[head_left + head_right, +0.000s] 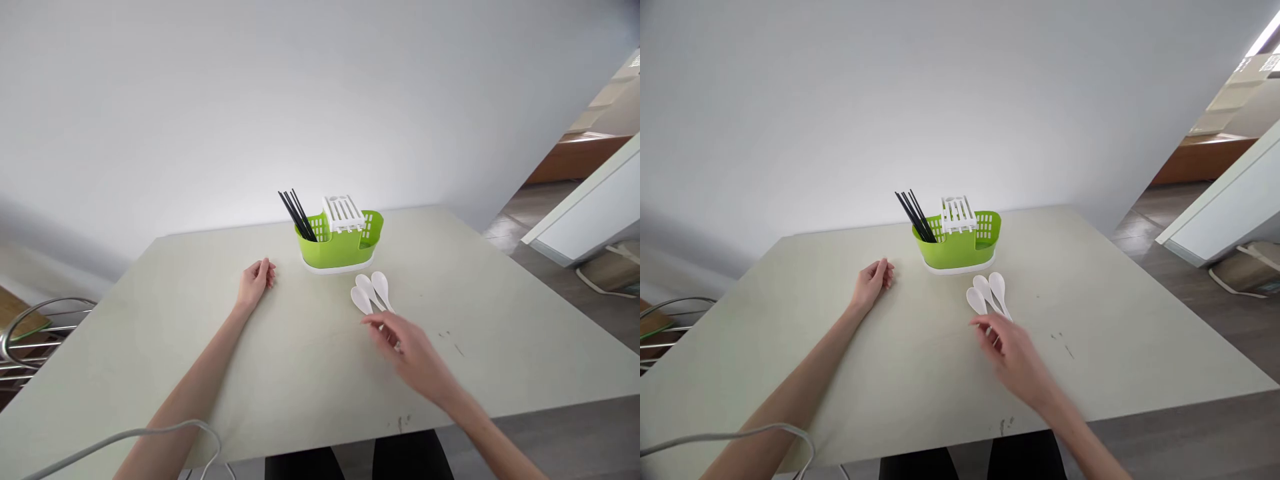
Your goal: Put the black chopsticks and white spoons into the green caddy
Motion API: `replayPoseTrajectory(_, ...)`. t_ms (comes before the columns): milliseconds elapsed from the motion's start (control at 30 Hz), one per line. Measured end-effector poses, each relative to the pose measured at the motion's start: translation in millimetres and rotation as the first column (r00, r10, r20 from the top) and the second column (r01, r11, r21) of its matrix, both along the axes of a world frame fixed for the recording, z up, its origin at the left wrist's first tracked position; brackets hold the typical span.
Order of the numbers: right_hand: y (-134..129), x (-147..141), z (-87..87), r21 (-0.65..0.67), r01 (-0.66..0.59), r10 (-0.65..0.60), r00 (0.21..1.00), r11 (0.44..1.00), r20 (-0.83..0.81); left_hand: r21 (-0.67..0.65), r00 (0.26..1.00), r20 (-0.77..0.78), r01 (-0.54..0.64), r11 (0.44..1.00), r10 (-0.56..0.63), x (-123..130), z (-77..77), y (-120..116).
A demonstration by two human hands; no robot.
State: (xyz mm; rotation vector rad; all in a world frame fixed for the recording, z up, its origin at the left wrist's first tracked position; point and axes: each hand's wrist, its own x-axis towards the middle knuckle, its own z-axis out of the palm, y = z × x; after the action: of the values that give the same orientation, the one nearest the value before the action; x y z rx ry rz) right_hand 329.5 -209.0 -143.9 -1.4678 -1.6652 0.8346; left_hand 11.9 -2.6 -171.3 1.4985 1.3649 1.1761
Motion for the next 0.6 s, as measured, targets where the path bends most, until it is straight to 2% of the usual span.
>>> replayPoseTrajectory(67,18.5,17.0,3.7,0.040,0.073,-0.075,0.995,0.997,0.063,0.009,0.999,-0.028,0.017,1.000,-0.016,-4.4,-1.0,-7.9)
replayPoseTrajectory(133,41.2,32.3,0.4,0.112,0.143,-0.157,0.979,0.983,0.130,0.014,0.998,-0.055,0.024,1.000,-0.023,-6.5,-1.9,-14.6)
replayPoseTrajectory(200,65.6,45.3,-7.3,0.113,0.203,-0.221,0.958,0.973,0.184,0.014,0.997,-0.074,0.025,1.000,-0.023,-6.8,-2.1,-19.7)
replayPoseTrajectory(267,89.1,56.2,-15.7,0.073,0.217,-0.228,0.944,0.973,0.240,0.010,0.995,-0.099,0.028,1.000,-0.027,-6.0,-1.1,-23.1)
replayPoseTrajectory(367,118.1,69.2,-24.9,-0.103,0.171,-0.143,0.961,0.980,0.237,0.005,0.988,-0.148,0.047,0.999,-0.045,-3.8,2.4,-26.3)
replayPoseTrajectory(467,136.9,78.4,-28.9,-0.317,0.051,-0.011,0.992,0.947,0.127,0.000,0.984,-0.172,0.049,0.999,-0.048,-1.9,5.3,-27.9)
replayPoseTrajectory(600,146.6,86.8,-29.2,-0.377,0.024,0.016,0.995,0.926,0.102,0.003,0.979,-0.197,0.059,0.998,-0.057,-1.2,6.3,-28.8)
